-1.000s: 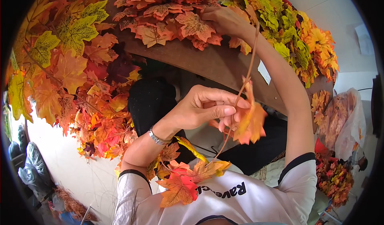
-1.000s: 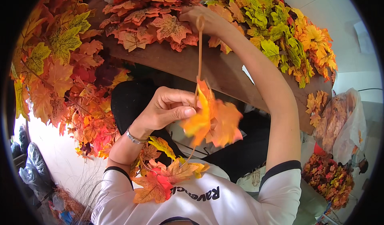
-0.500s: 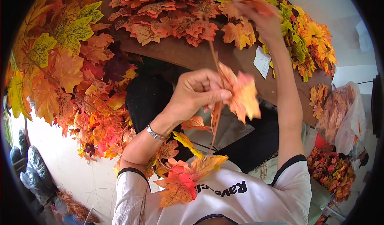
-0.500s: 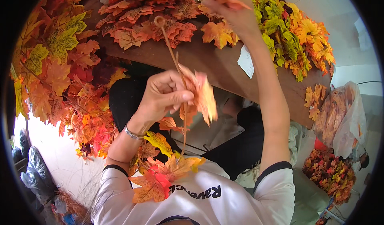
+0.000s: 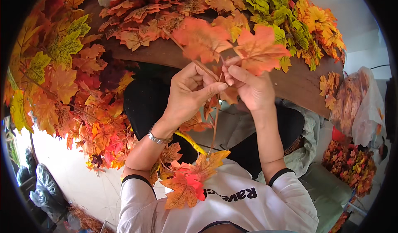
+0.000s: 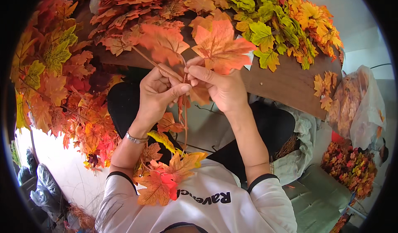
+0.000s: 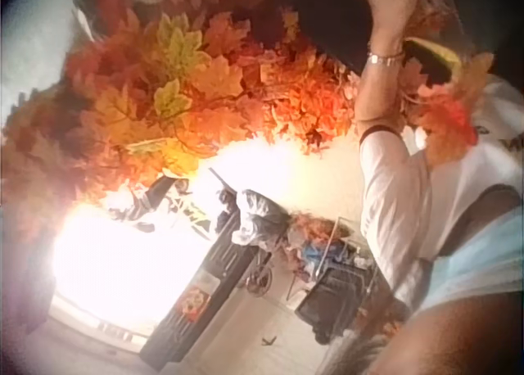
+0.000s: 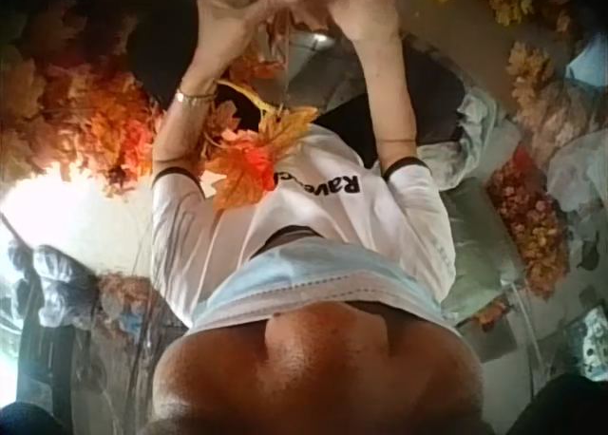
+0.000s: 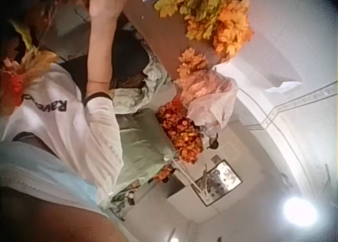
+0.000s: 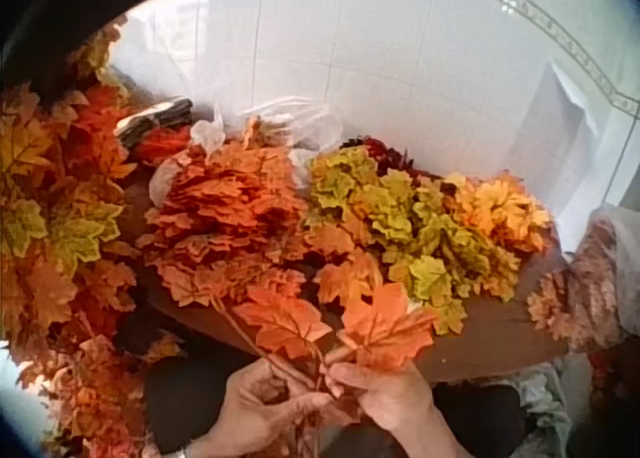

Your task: Attaching artificial autumn leaves of various colors to a brown wire stem to create a garland.

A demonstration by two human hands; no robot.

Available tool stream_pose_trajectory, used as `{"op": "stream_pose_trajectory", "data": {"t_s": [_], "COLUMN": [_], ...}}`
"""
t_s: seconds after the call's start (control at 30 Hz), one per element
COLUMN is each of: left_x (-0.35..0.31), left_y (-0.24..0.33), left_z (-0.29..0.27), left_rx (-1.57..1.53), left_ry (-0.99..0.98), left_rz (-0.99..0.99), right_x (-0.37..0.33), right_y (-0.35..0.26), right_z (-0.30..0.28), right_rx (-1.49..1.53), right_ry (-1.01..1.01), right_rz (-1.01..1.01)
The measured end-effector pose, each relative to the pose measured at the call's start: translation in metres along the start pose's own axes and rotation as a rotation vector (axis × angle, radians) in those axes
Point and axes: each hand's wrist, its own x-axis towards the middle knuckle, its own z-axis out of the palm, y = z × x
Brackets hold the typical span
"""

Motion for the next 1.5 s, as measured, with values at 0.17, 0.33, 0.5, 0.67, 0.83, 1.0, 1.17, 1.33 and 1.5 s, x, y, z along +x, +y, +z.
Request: {"op": "stream_pose_trajectory", "data": {"t_s": [0.17, 0.33, 0.5, 0.67, 0.83, 1.0, 1.17, 1.33, 1.5], "left_x": [0.001, 0.001, 0.001, 0.001, 0.0, 0.002, 0.001, -0.001, -0.002], "left_y": [0.001, 0.003, 0.0, 0.001, -0.003, 0.001, 0.001, 0.003, -0.001], "left_z": [-0.002, 0.0, -0.001, -0.001, -0.002, 0.003, 0.0, 0.002, 0.0], "left_rx": [-0.049, -0.053, -0.052, -0.068, -0.096, -0.102, -0.021, -0.052, -0.057], "left_ry": [-0.036, -0.04, -0.045, -0.06, -0.038, -0.039, -0.063, -0.064, -0.061], "left_rz": [-0.119, -0.129, -0.135, -0.133, -0.075, 0.007, -0.001, -0.002, 0.016], "right_x": [-0.001, -0.003, -0.006, -0.006, -0.008, -0.004, -0.006, -0.007, -0.01], "right_y": [0.024, 0.027, 0.03, 0.033, 0.028, 0.032, 0.029, 0.033, 0.031], "right_z": [-0.008, -0.006, -0.011, -0.01, -0.006, -0.017, -0.012, -0.01, -0.009], "right_rx": [0.528, 0.449, 0.395, 0.427, 0.363, 0.472, 0.499, 0.497, 0.426], "right_ry": [-0.027, 0.086, 0.07, 0.073, 0.052, -0.044, 0.02, 0.039, 0.023], "right_rz": [0.218, 0.207, 0.156, 0.153, 0.119, 0.252, 0.28, 0.287, 0.286]}}
